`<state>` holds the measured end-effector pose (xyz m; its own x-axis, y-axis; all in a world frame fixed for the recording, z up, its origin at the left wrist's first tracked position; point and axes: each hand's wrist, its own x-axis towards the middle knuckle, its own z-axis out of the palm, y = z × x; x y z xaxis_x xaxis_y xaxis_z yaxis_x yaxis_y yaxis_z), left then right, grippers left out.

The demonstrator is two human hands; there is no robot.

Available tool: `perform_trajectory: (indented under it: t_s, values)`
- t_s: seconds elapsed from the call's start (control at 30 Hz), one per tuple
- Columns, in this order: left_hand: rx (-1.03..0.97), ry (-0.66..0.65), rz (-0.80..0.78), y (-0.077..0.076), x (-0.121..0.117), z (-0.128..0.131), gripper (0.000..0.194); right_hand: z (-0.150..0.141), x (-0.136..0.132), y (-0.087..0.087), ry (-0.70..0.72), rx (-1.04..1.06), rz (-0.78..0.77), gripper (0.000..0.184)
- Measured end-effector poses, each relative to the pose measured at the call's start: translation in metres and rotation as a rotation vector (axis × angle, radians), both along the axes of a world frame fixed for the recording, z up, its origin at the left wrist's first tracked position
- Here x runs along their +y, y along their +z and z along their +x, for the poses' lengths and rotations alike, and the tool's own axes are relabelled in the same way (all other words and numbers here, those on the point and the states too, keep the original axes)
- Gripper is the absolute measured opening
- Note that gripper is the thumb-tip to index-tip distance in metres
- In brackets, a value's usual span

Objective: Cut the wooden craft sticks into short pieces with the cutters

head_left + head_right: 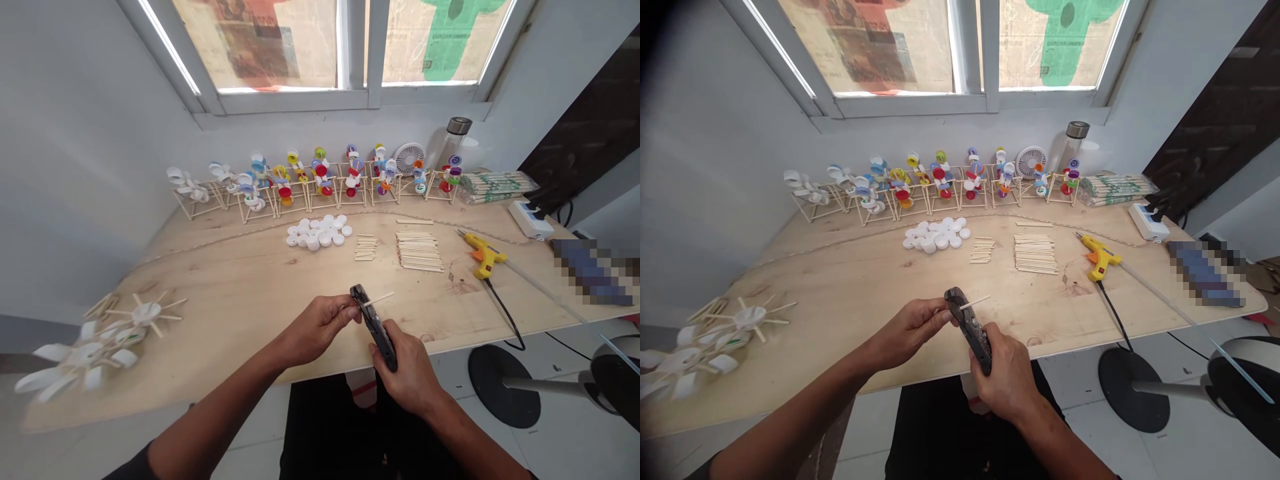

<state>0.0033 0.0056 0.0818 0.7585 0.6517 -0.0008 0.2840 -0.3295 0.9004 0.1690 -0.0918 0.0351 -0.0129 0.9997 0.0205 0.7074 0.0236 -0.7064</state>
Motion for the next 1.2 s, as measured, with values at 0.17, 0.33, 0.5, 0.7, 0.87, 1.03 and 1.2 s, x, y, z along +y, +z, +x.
perform_trajectory:
  t_s: [0.17,0.33,0.5,0.7,0.87,1.03,1.2]
  values:
    - [0.107,0.030,0.125,-0.004,0.002,0.000,0.029,-0.002,0.004,-0.003,-0.005,-0.027,-0.026,0.005]
    - [0.142,0.034,0.202,-0.005,0.007,0.002,0.028,-0.003,0.008,-0.006,-0.015,-0.068,-0.028,0.006]
    - [0.239,0.106,0.410,-0.018,0.007,0.005,0.027,-0.004,0.013,-0.007,-0.056,-0.073,-0.067,0.007]
    - [0.272,0.323,0.924,-0.035,-0.005,0.007,0.018,-0.004,0.014,-0.002,-0.051,-0.031,-0.125,0.009]
    - [0.265,0.291,0.959,-0.037,-0.008,0.006,0.024,-0.004,0.009,0.002,-0.041,0.002,-0.116,0.007]
    - [0.210,0.229,0.756,-0.030,-0.008,0.006,0.025,-0.003,0.004,0.003,-0.032,0.009,-0.097,0.005]
    - [0.191,0.191,0.554,-0.021,-0.010,0.004,0.027,-0.002,0.003,0.002,-0.010,0.015,-0.083,0.005]
